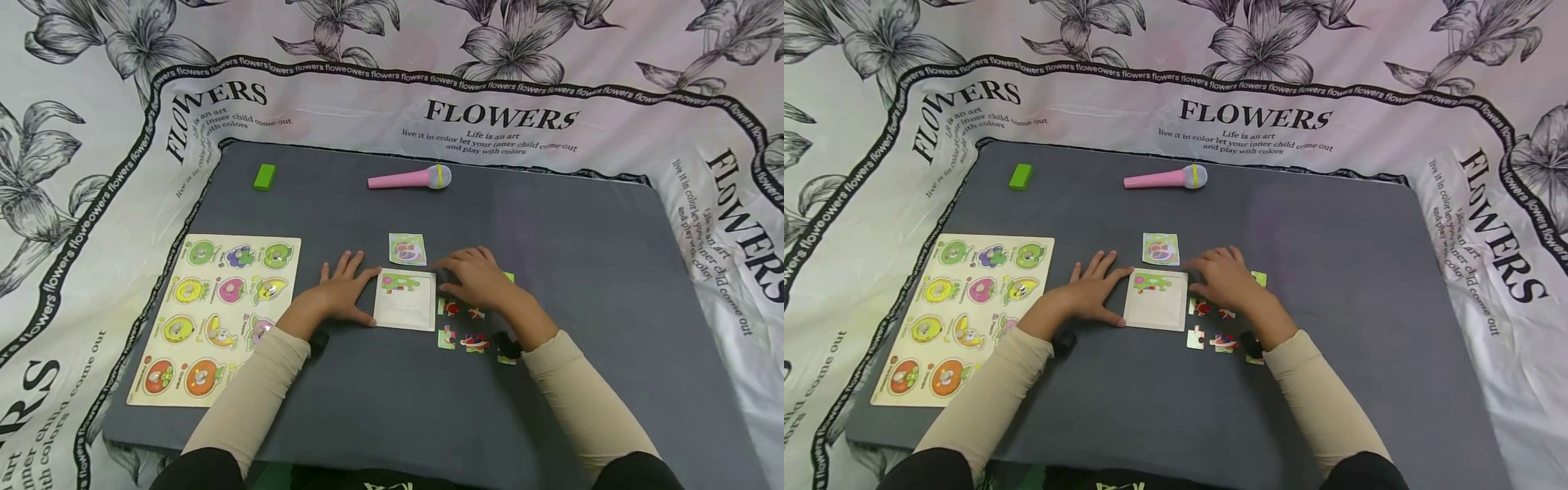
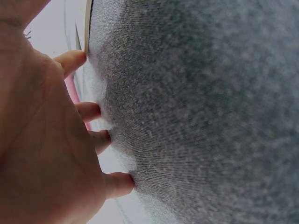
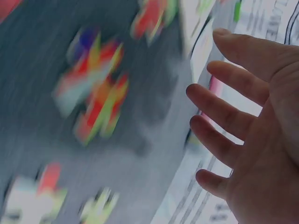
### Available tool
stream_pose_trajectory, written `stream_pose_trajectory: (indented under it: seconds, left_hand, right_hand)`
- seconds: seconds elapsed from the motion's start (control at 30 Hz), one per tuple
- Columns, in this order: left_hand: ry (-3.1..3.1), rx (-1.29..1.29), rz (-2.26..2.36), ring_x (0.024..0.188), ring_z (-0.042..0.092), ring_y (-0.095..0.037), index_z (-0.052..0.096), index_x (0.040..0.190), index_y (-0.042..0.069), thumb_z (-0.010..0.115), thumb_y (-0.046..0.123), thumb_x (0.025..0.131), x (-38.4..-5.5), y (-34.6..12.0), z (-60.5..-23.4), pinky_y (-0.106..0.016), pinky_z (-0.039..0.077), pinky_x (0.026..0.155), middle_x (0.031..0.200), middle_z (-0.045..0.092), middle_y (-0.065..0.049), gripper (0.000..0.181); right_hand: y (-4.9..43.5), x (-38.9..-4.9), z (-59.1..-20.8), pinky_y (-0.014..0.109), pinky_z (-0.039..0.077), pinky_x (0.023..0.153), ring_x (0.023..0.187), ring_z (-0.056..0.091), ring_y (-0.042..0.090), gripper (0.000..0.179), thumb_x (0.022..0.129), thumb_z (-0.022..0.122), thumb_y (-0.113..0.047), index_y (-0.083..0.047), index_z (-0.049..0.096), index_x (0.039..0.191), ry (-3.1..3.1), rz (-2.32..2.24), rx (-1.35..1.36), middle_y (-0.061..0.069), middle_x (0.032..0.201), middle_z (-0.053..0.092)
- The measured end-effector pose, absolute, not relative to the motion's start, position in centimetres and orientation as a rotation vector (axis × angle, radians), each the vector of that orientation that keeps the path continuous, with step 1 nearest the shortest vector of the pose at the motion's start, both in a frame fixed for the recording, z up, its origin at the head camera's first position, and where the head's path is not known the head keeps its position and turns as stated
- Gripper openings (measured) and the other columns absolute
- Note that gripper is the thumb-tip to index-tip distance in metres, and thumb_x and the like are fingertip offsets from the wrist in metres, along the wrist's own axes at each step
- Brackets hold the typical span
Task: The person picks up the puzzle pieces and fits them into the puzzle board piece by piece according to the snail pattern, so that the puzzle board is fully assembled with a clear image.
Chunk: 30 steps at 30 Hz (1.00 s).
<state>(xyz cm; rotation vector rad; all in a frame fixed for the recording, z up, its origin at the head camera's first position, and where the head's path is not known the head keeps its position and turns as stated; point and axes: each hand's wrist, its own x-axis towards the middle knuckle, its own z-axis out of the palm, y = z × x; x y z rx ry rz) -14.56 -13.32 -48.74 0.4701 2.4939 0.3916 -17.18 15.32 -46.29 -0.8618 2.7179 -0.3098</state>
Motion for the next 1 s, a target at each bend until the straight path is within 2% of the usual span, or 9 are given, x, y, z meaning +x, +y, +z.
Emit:
stream_pose_trajectory:
  seconds: [0.37,1.0]
  left_hand:
    - [2.511,0.458,0.430,0.148,-0.014,-0.037,0.019,0.156,0.026,0.080,0.054,0.073,-14.4,-14.1,-48.9,-0.069,-0.001,0.111,0.163,-0.007,-0.016,0.107]
    - [2.497,0.483,0.430,0.148,-0.013,-0.037,0.020,0.156,0.026,0.080,0.054,0.072,-14.7,-13.4,-49.2,-0.069,-0.001,0.111,0.163,-0.007,-0.016,0.107]
  right_hand:
    - [22.5,-17.7,-46.0,0.064,0.022,0.106,0.130,0.041,0.042,0.049,0.089,0.071,-0.022,-0.009,0.058,0.134,2.770,-0.204,-0.674,0.021,0.135,0.054]
    - [25.4,-16.6,-47.6,0.064,0.033,0.099,0.115,0.053,0.041,0.034,0.086,0.071,-0.002,-0.005,0.067,0.120,2.876,-0.297,-0.639,0.020,0.120,0.062]
